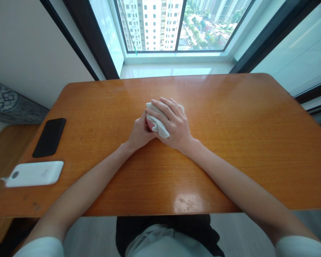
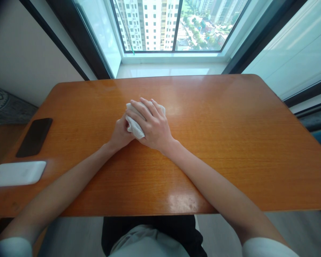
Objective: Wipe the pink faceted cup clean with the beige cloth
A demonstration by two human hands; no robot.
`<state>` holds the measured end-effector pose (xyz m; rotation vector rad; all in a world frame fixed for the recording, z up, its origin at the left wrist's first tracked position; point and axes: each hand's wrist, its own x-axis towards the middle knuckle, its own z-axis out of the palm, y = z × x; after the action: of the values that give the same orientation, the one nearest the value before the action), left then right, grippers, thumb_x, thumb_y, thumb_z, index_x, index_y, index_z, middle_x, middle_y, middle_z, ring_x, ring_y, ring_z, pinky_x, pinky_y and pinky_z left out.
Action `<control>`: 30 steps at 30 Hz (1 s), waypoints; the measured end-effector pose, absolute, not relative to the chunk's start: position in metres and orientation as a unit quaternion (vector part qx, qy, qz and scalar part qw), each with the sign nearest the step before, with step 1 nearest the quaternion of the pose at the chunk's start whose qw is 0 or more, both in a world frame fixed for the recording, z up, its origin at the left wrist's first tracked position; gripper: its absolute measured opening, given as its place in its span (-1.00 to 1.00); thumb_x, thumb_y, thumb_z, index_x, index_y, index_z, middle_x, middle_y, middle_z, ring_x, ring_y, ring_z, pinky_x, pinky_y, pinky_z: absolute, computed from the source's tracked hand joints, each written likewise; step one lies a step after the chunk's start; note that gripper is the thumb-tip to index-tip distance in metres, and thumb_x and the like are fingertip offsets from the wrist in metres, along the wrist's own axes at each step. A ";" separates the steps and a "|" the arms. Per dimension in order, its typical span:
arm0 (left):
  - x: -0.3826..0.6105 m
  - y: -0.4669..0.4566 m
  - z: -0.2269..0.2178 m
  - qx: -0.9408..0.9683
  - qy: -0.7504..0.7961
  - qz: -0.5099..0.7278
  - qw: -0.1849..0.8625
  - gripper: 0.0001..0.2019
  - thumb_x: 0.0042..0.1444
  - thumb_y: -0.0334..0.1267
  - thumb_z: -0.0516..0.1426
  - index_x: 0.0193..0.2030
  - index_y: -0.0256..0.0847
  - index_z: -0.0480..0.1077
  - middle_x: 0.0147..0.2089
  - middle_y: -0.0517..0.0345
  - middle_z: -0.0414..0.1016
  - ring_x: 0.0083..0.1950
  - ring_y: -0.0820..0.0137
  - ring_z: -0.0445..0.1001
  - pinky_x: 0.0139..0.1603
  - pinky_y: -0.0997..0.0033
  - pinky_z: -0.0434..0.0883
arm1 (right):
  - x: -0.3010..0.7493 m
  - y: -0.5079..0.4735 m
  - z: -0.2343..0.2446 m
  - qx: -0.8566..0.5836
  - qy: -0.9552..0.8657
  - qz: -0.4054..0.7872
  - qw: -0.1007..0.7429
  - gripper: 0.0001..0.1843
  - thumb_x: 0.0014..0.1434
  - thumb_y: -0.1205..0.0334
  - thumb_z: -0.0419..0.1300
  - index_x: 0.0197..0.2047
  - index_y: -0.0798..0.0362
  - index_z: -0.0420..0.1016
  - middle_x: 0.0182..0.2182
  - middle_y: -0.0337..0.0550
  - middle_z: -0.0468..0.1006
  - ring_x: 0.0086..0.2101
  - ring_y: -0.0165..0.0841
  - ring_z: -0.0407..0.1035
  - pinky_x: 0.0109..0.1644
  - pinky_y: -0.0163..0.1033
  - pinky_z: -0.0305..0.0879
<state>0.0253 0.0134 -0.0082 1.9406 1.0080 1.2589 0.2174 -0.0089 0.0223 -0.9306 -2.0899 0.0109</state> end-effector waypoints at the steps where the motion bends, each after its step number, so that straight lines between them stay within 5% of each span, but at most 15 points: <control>1: 0.026 0.014 -0.008 0.733 0.380 0.476 0.304 -0.51 0.10 0.04 0.51 -0.07 -0.07 0.37 -0.33 0.30 0.56 -0.42 0.42 0.39 -0.43 0.37 0.39 | 0.218 -0.009 0.023 -0.369 -0.831 0.004 0.416 -0.47 0.51 -0.02 0.27 0.49 -0.36 0.56 0.51 -0.20 0.56 0.55 0.13 0.35 0.71 0.47 0.14; 7: 0.028 0.012 -0.004 0.718 0.404 0.458 0.334 -0.52 0.06 -0.06 0.51 0.03 -0.13 0.49 -0.28 0.28 0.59 -0.37 0.46 0.42 -0.40 0.49 0.44 | 0.220 -0.007 0.029 -0.393 -0.801 0.048 0.448 -0.52 0.60 -0.14 0.11 0.40 -0.28 0.65 0.49 -0.17 0.59 0.52 0.03 0.39 0.68 0.36 0.24; 11: 0.028 0.011 -0.003 0.712 0.426 0.443 0.338 -0.46 0.06 -0.14 0.48 0.18 -0.14 0.52 -0.21 0.26 0.61 -0.31 0.46 0.47 -0.30 0.51 0.50 | 0.221 0.003 0.022 -0.377 -0.726 0.184 0.545 -0.46 0.63 -0.21 0.03 0.33 -0.20 0.69 0.41 -0.10 0.66 0.45 -0.09 0.50 0.63 0.21 0.38; 17: 0.027 0.010 -0.003 0.711 0.429 0.445 0.337 -0.44 0.07 -0.08 0.50 0.19 -0.12 0.53 -0.13 0.17 0.65 -0.25 0.41 0.51 -0.26 0.48 0.55 | 0.226 0.027 -0.008 -0.406 -0.553 0.380 0.620 -0.37 0.49 -0.41 0.10 0.08 -0.09 0.73 0.04 -0.09 0.83 0.13 -0.11 0.70 0.34 0.06 0.65; 23: 0.025 0.010 -0.003 0.712 0.432 0.444 0.329 -0.47 0.10 -0.05 0.49 0.17 -0.13 0.52 -0.15 0.15 0.63 -0.27 0.42 0.47 -0.30 0.50 0.51 | 0.229 0.037 -0.016 -0.404 -0.491 0.439 0.635 -0.59 0.41 -0.21 0.20 -0.13 -0.08 0.67 -0.08 -0.15 0.82 0.06 -0.17 0.70 0.34 -0.02 0.60; 30: 0.026 0.009 -0.003 0.717 0.434 0.441 0.320 -0.45 0.11 -0.05 0.47 0.20 -0.14 0.52 -0.16 0.17 0.62 -0.27 0.43 0.47 -0.27 0.51 0.51 | 0.226 0.027 -0.006 -0.427 -0.456 0.455 0.634 -0.64 0.40 -0.18 0.21 -0.14 -0.09 0.65 -0.09 -0.20 0.78 0.09 -0.22 0.65 0.34 -0.12 0.54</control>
<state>0.0257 0.0091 -0.0029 1.8856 1.1417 1.1600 0.2261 0.0275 -0.0061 -0.9762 -1.0432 1.0413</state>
